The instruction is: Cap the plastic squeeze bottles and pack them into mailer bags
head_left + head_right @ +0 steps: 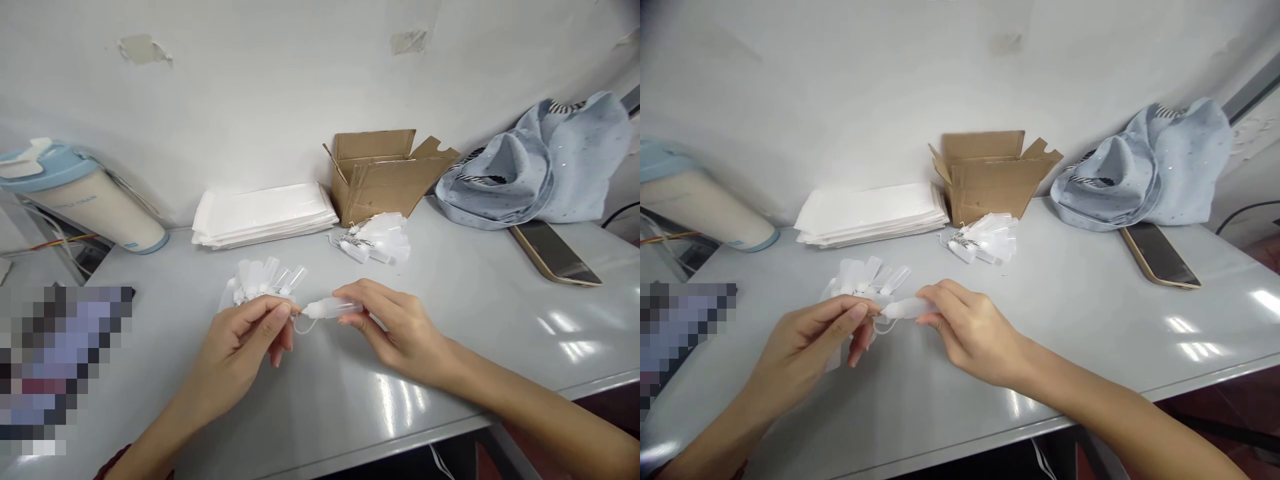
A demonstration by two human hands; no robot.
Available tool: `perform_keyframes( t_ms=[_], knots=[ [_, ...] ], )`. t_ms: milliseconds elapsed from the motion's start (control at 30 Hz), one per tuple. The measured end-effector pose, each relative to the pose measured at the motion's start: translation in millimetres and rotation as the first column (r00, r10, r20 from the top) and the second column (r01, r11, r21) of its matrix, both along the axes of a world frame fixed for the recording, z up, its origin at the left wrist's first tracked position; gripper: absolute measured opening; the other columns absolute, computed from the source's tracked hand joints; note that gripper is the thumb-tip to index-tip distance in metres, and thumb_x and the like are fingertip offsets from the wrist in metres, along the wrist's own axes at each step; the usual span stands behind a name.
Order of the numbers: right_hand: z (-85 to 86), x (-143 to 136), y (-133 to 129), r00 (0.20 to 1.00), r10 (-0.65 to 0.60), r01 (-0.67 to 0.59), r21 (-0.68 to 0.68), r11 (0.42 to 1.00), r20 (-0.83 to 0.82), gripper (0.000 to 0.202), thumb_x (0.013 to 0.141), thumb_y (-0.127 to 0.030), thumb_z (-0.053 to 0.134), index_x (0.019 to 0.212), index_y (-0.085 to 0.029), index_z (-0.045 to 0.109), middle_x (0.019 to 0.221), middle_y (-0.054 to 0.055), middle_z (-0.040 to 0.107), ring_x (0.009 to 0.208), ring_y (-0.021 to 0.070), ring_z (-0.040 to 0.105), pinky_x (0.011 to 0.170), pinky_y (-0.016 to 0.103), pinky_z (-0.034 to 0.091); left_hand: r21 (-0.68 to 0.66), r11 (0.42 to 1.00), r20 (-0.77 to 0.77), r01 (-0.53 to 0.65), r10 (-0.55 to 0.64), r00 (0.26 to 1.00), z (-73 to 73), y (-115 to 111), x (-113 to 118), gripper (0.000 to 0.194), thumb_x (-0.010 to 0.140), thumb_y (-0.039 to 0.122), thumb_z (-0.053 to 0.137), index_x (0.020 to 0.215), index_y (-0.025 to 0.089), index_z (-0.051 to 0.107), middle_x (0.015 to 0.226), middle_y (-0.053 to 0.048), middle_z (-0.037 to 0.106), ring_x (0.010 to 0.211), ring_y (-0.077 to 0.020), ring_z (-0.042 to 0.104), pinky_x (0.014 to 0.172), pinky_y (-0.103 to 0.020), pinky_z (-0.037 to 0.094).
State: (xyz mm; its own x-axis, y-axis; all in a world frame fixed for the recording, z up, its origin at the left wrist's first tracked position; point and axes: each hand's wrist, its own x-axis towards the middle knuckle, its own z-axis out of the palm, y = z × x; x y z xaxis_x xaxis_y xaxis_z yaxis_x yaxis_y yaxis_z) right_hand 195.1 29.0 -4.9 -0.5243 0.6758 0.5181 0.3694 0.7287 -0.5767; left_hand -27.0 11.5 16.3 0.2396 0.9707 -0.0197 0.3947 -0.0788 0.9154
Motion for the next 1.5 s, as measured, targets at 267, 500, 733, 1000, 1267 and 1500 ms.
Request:
perform_keyframes(
  t_ms=[267, 500, 733, 1000, 1267, 1500],
  knots=[
    [-1.5, -1, 3, 1.0, -0.009, 0.009, 0.018, 1.0, 0.003, 0.02, 0.092, -0.015, 0.047, 0.111, -0.015, 0.051, 0.09, 0.008, 0.062, 0.073, 0.0147, 0.057, 0.062, 0.027, 0.05, 0.04, 0.999, -0.113, -0.008, 0.013, 0.994, 2.0, 0, -2, 0.018, 0.087, 0.03, 0.052, 0.077, 0.019, 0.062, 0.058, 0.004, 0.057, 0.047, -0.009, 0.053, 0.046, -0.021, 0.041],
    [-4.4, -1, 5, 1.0, 0.028, -0.028, 0.029, 0.999, 0.006, 0.018, 0.092, -0.014, 0.044, 0.109, -0.015, 0.052, 0.088, 0.009, 0.063, 0.073, 0.0163, 0.059, 0.061, 0.029, 0.051, -0.006, 0.999, -0.129, 0.039, -0.04, 0.991, -0.3, -1, 1, 0.023, 0.089, 0.031, 0.048, 0.072, 0.019, 0.058, 0.058, 0.004, 0.055, 0.045, -0.0081, 0.05, 0.043, -0.019, 0.04],
    [-5.2, 0, 5, 0.998, 0.053, -0.054, 0.026, 0.998, 0.017, 0.018, 0.091, -0.011, 0.044, 0.107, -0.013, 0.053, 0.088, 0.01, 0.063, 0.077, 0.0173, 0.06, 0.062, 0.029, 0.051, -0.016, 0.998, -0.152, 0.06, -0.062, 0.986, -2.9, -1, 2, 0.024, 0.09, 0.03, 0.046, 0.073, 0.019, 0.058, 0.057, 0.005, 0.054, 0.045, -0.0078, 0.05, 0.045, -0.019, 0.04],
    [-5.0, 4, 19, 0.992, 0.077, -0.073, -0.04, 0.997, 0.095, 0.018, 0.09, -0.015, 0.051, 0.107, -0.01, 0.057, 0.09, 0.009, 0.063, 0.078, 0.0155, 0.06, 0.068, 0.028, 0.051, 0.142, 0.964, -0.48, 0.225, -0.132, 0.867, -5.0, 1, -2, 0.022, 0.091, 0.028, 0.044, 0.084, 0.019, 0.063, 0.062, 0.002, 0.061, 0.055, -0.0125, 0.055, 0.052, -0.022, 0.039],
    [-9.7, 13, 33, 0.979, -0.026, 0.029, -0.01, 1.0, 0.203, 0.024, 0.09, -0.023, 0.053, 0.113, -0.017, 0.055, 0.108, 0.01, 0.061, 0.102, 0.0215, 0.058, 0.087, 0.038, 0.049, 0.016, 0.968, -0.617, 0.252, -0.189, 0.764, -7.2, 0, 1, 0.024, 0.085, 0.025, 0.043, 0.068, 0.019, 0.059, 0.057, 0.002, 0.058, 0.053, -0.0131, 0.051, 0.054, -0.024, 0.033],
    [-25.0, 22, 55, 0.868, -0.326, 0.243, 0.252, 0.937, 0.373, 0.028, 0.09, -0.02, 0.05, 0.116, -0.012, 0.056, 0.121, 0.018, 0.055, 0.111, 0.03, 0.048, 0.087, 0.046, 0.045, -0.049, 0.971, -0.807, 0.233, -0.176, 0.563, -5.6, 2, 0, 0.025, 0.082, 0.023, 0.038, 0.058, 0.019, 0.043, 0.055, 0.001, 0.05, 0.051, -0.014, 0.044, 0.052, -0.027, 0.023]
  ],
)
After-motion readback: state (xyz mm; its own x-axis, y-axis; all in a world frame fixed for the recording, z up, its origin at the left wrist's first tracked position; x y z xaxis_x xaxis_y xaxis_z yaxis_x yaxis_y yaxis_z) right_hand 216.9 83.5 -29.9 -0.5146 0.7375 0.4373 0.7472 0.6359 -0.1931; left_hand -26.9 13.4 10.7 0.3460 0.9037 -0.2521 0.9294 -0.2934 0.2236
